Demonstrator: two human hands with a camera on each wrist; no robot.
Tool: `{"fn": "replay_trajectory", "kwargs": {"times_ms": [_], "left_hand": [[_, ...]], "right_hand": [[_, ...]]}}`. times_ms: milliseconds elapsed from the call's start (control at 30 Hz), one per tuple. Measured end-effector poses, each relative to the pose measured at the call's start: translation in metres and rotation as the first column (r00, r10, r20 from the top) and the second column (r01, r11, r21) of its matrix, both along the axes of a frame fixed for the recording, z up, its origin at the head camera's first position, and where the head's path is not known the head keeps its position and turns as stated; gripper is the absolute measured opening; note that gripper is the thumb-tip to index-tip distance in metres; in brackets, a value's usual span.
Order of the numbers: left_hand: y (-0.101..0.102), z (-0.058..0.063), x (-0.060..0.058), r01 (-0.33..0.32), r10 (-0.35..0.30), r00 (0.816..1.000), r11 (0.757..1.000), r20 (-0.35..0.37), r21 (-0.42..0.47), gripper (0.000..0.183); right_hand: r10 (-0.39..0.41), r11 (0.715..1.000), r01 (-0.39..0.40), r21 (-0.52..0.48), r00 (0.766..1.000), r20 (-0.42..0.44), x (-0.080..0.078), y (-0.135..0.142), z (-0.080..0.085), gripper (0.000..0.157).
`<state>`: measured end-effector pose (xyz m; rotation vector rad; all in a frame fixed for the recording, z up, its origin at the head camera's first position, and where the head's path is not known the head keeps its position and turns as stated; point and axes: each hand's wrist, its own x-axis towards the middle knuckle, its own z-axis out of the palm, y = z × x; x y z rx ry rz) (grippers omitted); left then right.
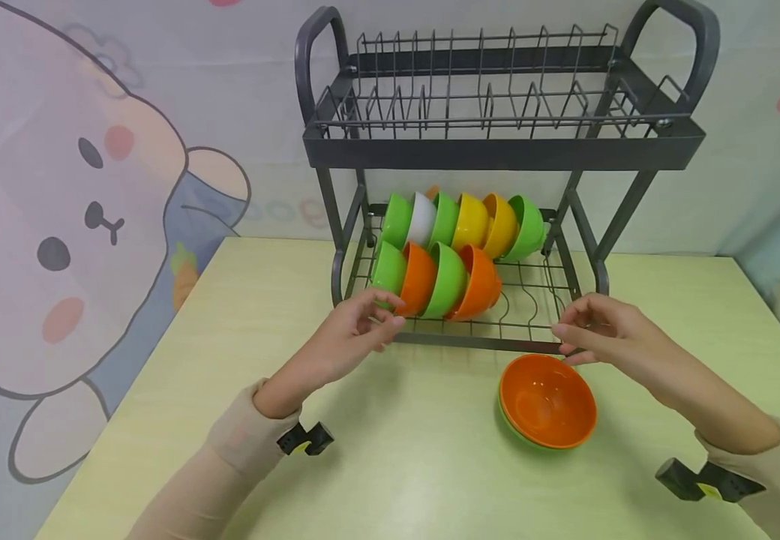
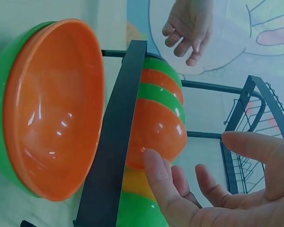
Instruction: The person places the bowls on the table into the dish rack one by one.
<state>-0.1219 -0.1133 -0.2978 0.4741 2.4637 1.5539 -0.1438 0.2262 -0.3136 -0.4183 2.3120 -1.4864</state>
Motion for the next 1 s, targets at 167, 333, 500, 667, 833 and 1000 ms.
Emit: {"fn": "replay_trajectory", "kwargs": {"times_ms": [167,333,500,667,833,1000], "left_hand": [[0.004,-0.009,-0.002,0.076,-0.076,0.997,0.997,0.004,0.004,0.024],[0.008,-0.029,-0.008,0.138,-0.137,0.99,0.99,0.018,-0.028,0.025],[0.021,-0.037,-0.007,0.187,-0.183,0.981,0.98,0.061,-0.07,0.03],[0.038,-0.041,-0.006,0.203,-0.195,0.978,0.973,0.078,-0.109,0.032],[0.055,-0.044,-0.005,0.213,-0.201,0.974,0.97,0.102,-0.119,0.035],[0.07,-0.049,-0.005,0.22,-0.209,0.974,0.967,0.09,-0.129,0.036]], "right_hand": [[0.0,1.0,0.0,0.004,1.0,-0.003,0.003,0.008,-0.006,0.037],[0.014,1.0,-0.014,0.013,1.0,0.0,0.006,0.016,-0.011,0.033],[0.025,0.999,-0.025,0.023,1.0,0.016,0.009,0.023,-0.016,0.031],[0.063,0.998,-0.063,0.018,0.998,0.032,0.012,0.029,-0.021,0.03],[0.094,0.996,-0.094,0.001,0.995,0.034,0.014,0.033,-0.025,0.026],[0.089,0.996,-0.09,0.01,0.995,0.034,0.017,0.036,-0.028,0.025]]}}
